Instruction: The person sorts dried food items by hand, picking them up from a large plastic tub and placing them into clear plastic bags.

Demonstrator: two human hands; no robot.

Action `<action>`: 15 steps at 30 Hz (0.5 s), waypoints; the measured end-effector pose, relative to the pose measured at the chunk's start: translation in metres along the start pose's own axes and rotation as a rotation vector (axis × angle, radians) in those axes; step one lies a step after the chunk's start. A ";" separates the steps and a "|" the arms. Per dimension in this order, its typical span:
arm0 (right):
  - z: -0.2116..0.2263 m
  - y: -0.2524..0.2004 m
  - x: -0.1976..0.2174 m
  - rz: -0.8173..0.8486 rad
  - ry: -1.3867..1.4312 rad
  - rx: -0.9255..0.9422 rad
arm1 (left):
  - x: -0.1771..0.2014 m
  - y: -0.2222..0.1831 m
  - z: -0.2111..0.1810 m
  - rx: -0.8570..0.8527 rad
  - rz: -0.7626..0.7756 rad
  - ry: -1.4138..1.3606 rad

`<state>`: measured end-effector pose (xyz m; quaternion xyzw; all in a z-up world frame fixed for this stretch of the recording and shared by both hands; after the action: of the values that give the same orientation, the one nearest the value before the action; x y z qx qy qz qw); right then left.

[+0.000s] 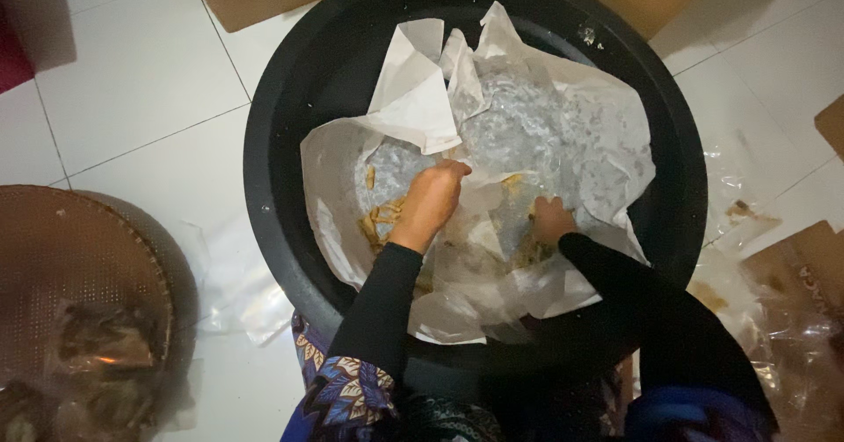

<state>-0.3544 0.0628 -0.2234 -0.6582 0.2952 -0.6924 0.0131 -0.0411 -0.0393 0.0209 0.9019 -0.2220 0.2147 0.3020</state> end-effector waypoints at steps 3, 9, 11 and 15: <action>-0.001 0.014 0.031 -0.110 -0.035 0.098 | -0.005 0.000 0.008 0.011 0.007 0.010; -0.013 -0.017 0.140 -0.113 0.256 0.132 | -0.009 0.001 0.008 -0.018 0.019 0.001; 0.005 -0.072 0.201 -0.450 0.396 0.231 | -0.008 0.000 0.008 0.018 0.024 -0.039; 0.044 -0.164 0.265 -0.881 0.717 0.435 | -0.015 0.000 0.013 0.049 0.051 -0.048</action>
<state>-0.2882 0.0728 0.0842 -0.4265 -0.1673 -0.8556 -0.2409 -0.0498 -0.0437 0.0032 0.9080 -0.2466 0.2060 0.2687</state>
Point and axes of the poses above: each hand's wrist, its own y-axis towards the middle knuckle, its own x-axis out of the back of the hand, z = x × y, the point moved 6 cm from there along y, towards the middle knuckle, and after that the axes turned 6 degrees about -y, right-handed, at the moved point
